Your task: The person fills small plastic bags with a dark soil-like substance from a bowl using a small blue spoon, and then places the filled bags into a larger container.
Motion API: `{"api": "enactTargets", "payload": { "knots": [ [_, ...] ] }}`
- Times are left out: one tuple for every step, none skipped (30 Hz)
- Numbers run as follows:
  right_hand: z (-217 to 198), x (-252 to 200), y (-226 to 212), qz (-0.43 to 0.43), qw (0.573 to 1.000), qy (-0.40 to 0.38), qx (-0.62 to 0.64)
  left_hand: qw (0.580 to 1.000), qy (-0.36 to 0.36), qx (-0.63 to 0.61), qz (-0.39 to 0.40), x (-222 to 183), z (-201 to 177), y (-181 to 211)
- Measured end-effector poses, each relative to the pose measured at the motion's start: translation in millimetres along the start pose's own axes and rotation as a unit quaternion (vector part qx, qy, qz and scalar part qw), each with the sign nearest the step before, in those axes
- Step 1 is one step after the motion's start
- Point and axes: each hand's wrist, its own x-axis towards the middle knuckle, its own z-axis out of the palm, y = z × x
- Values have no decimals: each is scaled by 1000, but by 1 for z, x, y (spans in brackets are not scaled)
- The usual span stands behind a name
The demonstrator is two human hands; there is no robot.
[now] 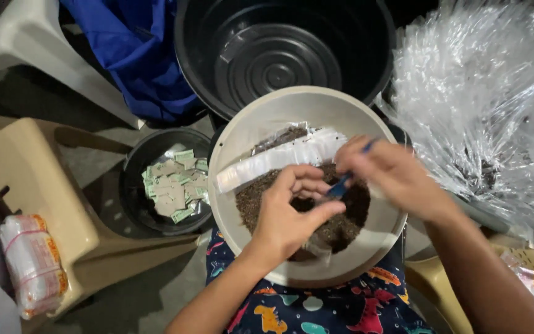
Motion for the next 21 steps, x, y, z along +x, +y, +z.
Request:
{"api": "enactTargets", "payload": {
  "knots": [
    [-4,3,-9,-3,1000,2,-2,1000,-2,1,4,6,-1,8],
    [-6,4,-18,23,995,85,56,999,9,9,37,10,-2,16],
    [-8,5,-26,49,978,167,113,997,21,17,71,14,-2,24],
    [6,3,-23,49,978,168,113,997,20,18,71,19,-4,32],
    [20,2,-20,45,977,120,173,992,49,21,116,25,-5,41],
    [32,2,-17,40,970,73,229,984,76,23,161,32,-5,50],
    [46,-4,-1,39,970,76,228,984,73,22,162,32,-7,66],
    [61,-9,16,46,994,13,101,978,90,19,189,32,-10,82],
    [76,-15,33,52,997,-50,-28,970,107,17,216,31,-13,97],
    [68,-18,35,52,997,-49,-29,970,106,16,217,31,-12,93],
    [61,-20,38,84,993,-43,-65,979,60,43,188,30,-11,88],
    [53,-21,40,114,988,-38,-100,985,14,71,159,30,-11,83],
    [49,-13,22,113,988,-37,-100,984,14,72,161,33,-8,74],
    [47,-9,4,83,993,47,-69,992,-67,80,74,33,-4,64],
    [45,-4,-15,52,989,130,-37,985,-148,86,-14,32,0,54],
    [28,-10,-8,54,989,132,-38,985,-151,86,-15,30,-3,32],
    [11,-15,-2,125,961,226,-102,986,-161,40,-26,28,-5,11],
    [-8,-19,5,192,914,317,-165,985,-171,-6,-34,28,-8,-11],
    [-8,-22,13,191,913,319,-166,984,-174,-6,-32,37,-13,-9],
    [-8,-26,21,173,918,354,-53,983,-175,35,42,44,-18,-7],
    [-7,-30,29,152,909,383,61,975,-174,74,116,51,-23,-6]
  ]
}}
